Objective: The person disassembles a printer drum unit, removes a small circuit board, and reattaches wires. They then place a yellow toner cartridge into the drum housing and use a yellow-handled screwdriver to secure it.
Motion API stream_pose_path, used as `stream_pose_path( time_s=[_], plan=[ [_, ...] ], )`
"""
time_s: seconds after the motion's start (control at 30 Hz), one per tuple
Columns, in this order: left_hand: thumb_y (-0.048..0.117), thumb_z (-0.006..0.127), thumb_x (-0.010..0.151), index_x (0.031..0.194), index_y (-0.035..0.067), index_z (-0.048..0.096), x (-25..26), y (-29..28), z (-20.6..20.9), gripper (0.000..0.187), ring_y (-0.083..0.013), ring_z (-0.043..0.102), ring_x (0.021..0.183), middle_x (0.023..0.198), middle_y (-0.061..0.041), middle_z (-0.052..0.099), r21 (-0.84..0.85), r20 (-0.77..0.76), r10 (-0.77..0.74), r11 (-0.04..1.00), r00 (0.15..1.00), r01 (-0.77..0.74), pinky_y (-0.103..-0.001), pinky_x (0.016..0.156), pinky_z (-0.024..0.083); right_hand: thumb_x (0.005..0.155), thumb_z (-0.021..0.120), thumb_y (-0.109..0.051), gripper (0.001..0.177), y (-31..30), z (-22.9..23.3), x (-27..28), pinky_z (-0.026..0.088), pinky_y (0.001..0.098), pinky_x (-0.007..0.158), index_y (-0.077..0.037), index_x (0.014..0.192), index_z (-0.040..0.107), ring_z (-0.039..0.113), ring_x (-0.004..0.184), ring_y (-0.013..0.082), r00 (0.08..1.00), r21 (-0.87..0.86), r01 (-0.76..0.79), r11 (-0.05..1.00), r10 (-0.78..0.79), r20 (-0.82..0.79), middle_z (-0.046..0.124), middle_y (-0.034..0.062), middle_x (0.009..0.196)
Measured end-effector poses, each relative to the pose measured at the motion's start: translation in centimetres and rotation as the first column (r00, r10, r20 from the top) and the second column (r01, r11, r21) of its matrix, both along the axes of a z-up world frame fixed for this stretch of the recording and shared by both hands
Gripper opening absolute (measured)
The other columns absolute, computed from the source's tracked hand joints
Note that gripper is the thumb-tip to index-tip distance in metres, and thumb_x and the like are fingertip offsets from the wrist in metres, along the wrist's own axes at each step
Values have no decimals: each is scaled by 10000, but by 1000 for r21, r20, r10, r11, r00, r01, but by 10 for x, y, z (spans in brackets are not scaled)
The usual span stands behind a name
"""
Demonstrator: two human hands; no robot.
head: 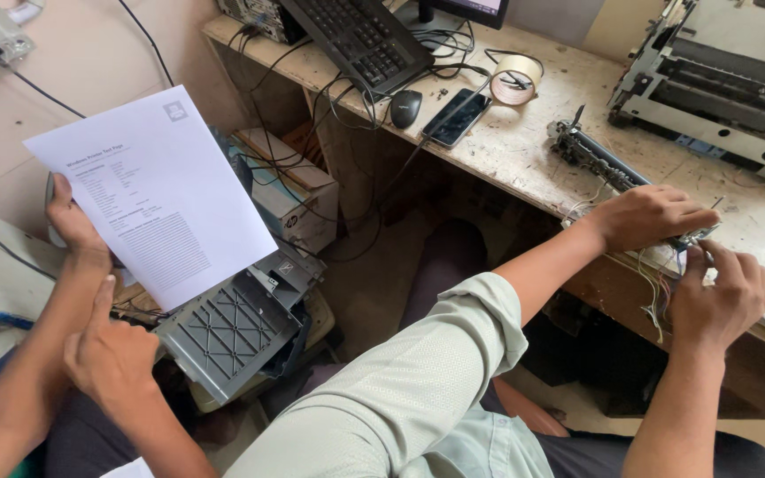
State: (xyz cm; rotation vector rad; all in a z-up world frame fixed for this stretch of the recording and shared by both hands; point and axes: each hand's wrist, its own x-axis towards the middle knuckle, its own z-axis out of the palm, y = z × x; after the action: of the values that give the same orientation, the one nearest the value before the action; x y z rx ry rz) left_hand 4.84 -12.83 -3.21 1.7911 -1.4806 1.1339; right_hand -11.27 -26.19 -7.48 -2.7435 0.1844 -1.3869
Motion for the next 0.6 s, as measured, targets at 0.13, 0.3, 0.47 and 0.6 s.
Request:
stream_pose_path(
  time_s=[0.13, 0.3, 0.47, 0.6],
  plan=[
    [264, 600, 976, 1164, 177, 498, 6, 4, -4, 231, -198, 733, 836, 909, -17, 705, 55, 2, 37, 998, 999, -37, -359, 751, 615, 1035, 691, -249, 89, -7, -8, 9, 392, 310, 986, -175, 1060, 733, 606, 975, 138, 999, 23, 39, 999, -39, -29, 721, -16, 1048],
    [283, 581, 1000, 1113, 152, 486, -2, -6, 2, 197, -171, 727, 813, 882, -12, 695, 66, 8, 8, 998, 1000, -8, -350, 745, 618, 1062, 738, -240, 75, -7, 4, 5, 387, 320, 960, -168, 1069, 761, 613, 968, 136, 999, 79, -21, 997, 23, -23, 744, -11, 1039],
    [203, 618, 979, 992, 113, 594, -12, 23, 26, 94, -251, 736, 882, 881, -69, 710, -30, -140, -106, 994, 984, 103, -387, 767, 604, 1004, 795, -162, 64, 22, 43, -6, 409, 378, 950, -121, 1053, 793, 631, 1026, 214, 991, 171, -130, 977, 124, 48, 699, 29, 976],
    [165, 588, 954, 937, 95, 570, -28, 33, 45, 74, -318, 688, 916, 881, -106, 665, 112, -169, -121, 984, 978, 141, -455, 822, 555, 913, 828, -189, 79, 41, 72, -18, 399, 385, 844, -150, 974, 798, 626, 903, 228, 993, 156, -102, 982, 91, 80, 680, 20, 885]
  ],
)
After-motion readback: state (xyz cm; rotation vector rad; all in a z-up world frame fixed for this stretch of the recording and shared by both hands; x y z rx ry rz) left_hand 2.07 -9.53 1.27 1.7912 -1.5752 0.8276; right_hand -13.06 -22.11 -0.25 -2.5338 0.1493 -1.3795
